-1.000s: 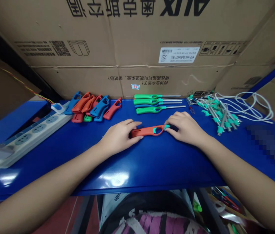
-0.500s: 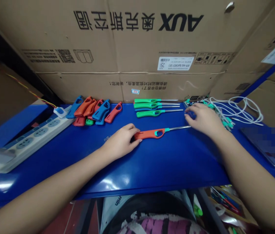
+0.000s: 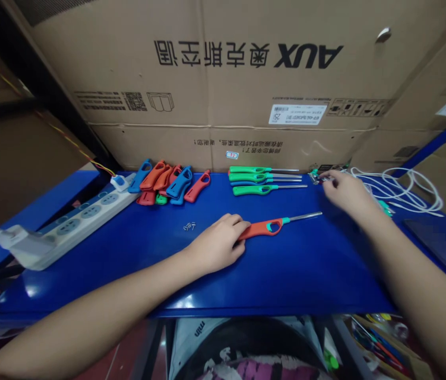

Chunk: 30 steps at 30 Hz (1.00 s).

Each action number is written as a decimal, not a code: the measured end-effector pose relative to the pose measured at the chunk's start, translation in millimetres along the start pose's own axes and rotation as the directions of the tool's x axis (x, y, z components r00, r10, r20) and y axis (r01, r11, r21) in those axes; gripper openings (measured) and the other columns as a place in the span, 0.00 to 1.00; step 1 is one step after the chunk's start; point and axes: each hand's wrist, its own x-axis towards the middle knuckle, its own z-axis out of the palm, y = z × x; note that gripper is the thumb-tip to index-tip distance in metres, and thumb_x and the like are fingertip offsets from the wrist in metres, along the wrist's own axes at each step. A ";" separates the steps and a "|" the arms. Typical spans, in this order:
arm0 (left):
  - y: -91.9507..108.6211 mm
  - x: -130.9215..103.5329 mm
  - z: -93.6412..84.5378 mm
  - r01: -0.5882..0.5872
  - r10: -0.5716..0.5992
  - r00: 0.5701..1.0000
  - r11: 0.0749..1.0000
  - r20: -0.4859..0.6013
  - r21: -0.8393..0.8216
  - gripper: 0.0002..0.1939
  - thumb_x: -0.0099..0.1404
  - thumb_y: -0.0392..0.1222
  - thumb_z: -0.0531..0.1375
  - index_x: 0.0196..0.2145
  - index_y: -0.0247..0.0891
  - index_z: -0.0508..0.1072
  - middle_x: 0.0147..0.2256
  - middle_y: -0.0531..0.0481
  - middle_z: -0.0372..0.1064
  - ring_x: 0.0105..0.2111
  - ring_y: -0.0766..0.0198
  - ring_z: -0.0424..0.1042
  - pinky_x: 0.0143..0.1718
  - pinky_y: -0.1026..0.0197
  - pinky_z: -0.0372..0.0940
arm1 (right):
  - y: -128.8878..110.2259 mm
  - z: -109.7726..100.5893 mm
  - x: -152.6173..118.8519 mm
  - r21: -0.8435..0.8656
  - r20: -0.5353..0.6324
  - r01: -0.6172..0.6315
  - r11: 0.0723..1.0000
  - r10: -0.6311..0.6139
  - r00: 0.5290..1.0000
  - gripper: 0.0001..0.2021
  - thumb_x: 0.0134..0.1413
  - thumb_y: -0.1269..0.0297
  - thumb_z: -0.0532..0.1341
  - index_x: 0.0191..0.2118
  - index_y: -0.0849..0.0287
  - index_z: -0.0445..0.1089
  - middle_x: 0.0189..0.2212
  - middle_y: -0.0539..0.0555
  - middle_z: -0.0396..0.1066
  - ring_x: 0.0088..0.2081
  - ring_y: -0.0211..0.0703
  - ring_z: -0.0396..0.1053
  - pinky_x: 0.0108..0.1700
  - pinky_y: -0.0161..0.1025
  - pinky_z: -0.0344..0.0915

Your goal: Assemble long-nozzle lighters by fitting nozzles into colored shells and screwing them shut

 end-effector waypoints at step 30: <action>6.5 -3.5 10.8 -0.138 0.136 0.990 0.987 -0.027 -0.078 0.16 0.66 0.36 0.61 0.51 0.30 0.72 0.53 0.33 0.72 0.55 0.46 0.70 0.57 0.46 0.68 | -208.6 35.7 -60.8 0.964 0.196 -0.105 0.246 -0.387 0.901 0.14 0.57 0.51 0.65 0.38 0.59 0.73 0.29 0.50 0.75 0.31 0.38 0.75 0.39 0.38 0.76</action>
